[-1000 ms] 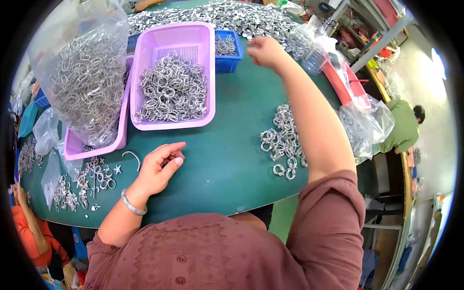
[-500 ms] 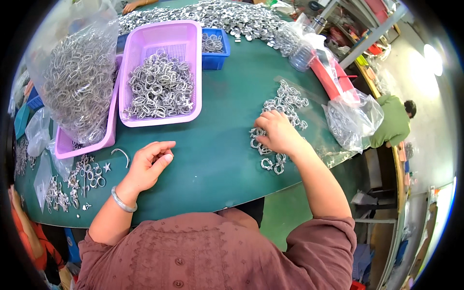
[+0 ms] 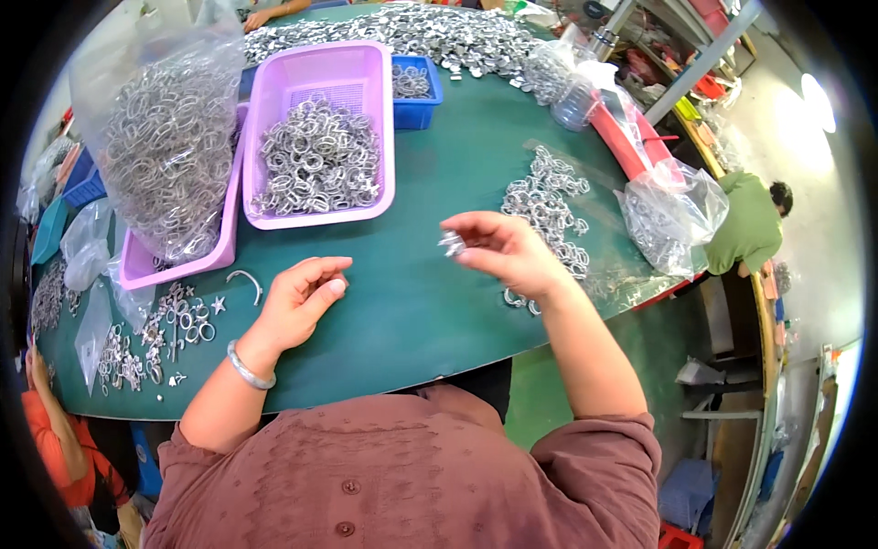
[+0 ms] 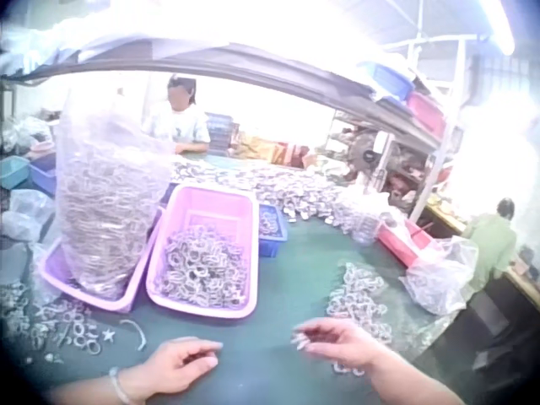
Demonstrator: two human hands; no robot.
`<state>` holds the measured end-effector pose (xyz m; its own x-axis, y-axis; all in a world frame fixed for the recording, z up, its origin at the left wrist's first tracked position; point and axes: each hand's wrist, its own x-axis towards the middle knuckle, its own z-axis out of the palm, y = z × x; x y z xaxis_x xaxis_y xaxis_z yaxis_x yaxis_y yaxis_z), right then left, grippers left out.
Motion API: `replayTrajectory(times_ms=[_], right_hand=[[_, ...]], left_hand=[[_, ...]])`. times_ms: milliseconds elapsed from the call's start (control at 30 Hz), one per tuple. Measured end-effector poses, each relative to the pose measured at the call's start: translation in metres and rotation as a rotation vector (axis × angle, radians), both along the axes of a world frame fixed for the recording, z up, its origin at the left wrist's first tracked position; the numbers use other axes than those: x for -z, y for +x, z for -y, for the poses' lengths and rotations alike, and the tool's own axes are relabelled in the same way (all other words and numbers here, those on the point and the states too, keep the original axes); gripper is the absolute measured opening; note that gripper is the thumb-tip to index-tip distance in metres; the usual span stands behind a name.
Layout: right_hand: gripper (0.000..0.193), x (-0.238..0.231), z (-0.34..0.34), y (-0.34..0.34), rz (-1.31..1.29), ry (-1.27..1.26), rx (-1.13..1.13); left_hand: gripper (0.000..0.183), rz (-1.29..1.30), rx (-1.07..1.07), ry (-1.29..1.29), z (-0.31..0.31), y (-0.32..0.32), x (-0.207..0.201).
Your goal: The person takes metal components from a basket, fits the pieces together by hand, and places the assembled metal items into a pile on the table.
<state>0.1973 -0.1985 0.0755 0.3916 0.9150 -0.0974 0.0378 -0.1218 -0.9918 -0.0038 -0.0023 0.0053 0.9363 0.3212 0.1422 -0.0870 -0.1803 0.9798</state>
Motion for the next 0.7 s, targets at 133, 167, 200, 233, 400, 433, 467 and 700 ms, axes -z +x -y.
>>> replayTrajectory(times_ms=[133,167,200,233,400,433,467,700], right_hand=[[0.033,0.007,-0.044,-0.020,0.255,0.150,-0.393],[0.033,0.009,-0.055,-0.023,0.238,0.164,-0.411],[0.033,0.011,-0.065,-0.028,0.310,0.237,-0.448],[0.032,0.013,-0.074,-0.032,0.381,0.310,-0.481],[0.029,0.025,-0.096,-0.045,0.150,0.357,-0.403],[0.029,0.029,-0.098,-0.047,0.145,0.355,-0.414],[0.030,0.035,-0.099,-0.047,0.166,0.370,-0.371],[0.027,0.062,-0.099,-0.057,0.229,0.424,-0.117]], left_hand=[[0.028,0.002,0.043,-0.251,0.002,0.001,-0.008],[0.030,0.002,0.089,-0.404,0.001,0.001,-0.011],[0.032,0.014,0.100,-0.440,0.001,0.001,-0.010],[0.032,0.003,0.076,-0.431,-0.001,0.000,-0.008],[0.036,0.060,0.141,-0.690,-0.008,-0.001,-0.004],[0.037,0.066,0.119,-0.717,-0.009,-0.001,-0.002],[0.037,0.065,0.112,-0.721,-0.009,0.000,-0.002],[0.035,0.023,0.055,-0.734,-0.003,0.002,-0.004]])
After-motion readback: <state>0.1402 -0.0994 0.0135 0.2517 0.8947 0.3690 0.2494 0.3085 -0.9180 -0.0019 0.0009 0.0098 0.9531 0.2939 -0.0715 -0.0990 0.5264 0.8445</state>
